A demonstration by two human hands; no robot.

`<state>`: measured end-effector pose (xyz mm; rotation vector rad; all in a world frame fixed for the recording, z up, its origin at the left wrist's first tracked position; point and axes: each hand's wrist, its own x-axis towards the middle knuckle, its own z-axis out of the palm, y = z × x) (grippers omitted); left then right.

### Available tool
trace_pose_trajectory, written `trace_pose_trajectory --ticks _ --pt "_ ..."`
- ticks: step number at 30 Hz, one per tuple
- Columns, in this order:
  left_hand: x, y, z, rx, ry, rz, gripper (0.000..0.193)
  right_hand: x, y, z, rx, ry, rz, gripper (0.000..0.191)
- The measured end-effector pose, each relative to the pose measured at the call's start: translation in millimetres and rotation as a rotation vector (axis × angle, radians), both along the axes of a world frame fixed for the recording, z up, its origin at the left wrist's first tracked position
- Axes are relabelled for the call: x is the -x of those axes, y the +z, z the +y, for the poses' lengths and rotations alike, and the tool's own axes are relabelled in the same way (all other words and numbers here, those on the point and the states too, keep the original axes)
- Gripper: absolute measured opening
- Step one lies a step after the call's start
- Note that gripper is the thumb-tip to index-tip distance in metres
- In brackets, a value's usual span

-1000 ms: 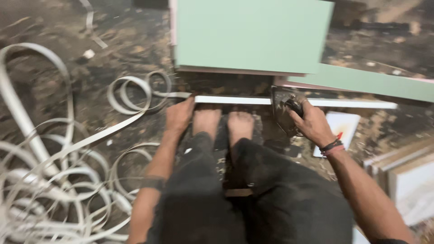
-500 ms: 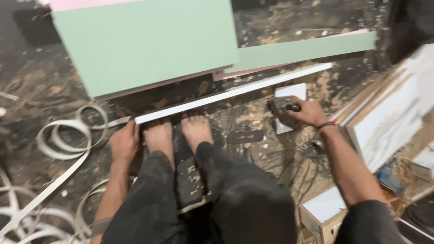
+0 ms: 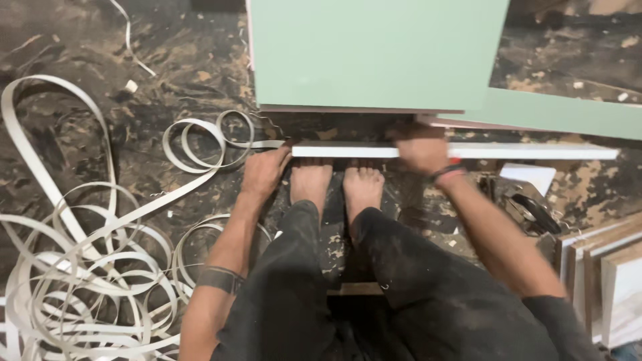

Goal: The person sits on the workshop floor and uses a hot iron to melt white edge banding tape onto the edges of boards, pressing the tape down by hand, aligning it along the board edge, and stacking finished boards aside.

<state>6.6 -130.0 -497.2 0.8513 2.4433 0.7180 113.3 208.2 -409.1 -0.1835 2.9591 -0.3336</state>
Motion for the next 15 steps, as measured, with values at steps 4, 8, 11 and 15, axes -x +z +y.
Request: trace_pose_trajectory --ticks 4,8,11,15 --pt "-2 -4 0 0.018 -0.009 0.025 0.025 47 -7 -86 0.137 0.044 -0.037 0.038" --pt "2 9 2 0.063 -0.050 0.047 0.025 71 -4 -110 0.402 -0.244 -0.190 0.052" --pt "20 35 8 0.194 -0.169 0.116 0.044 63 -2 -91 0.432 -0.393 -0.338 0.054" --pt "4 75 25 0.376 -0.236 0.114 0.069 24 3 -50 0.126 -0.477 -0.379 0.053"
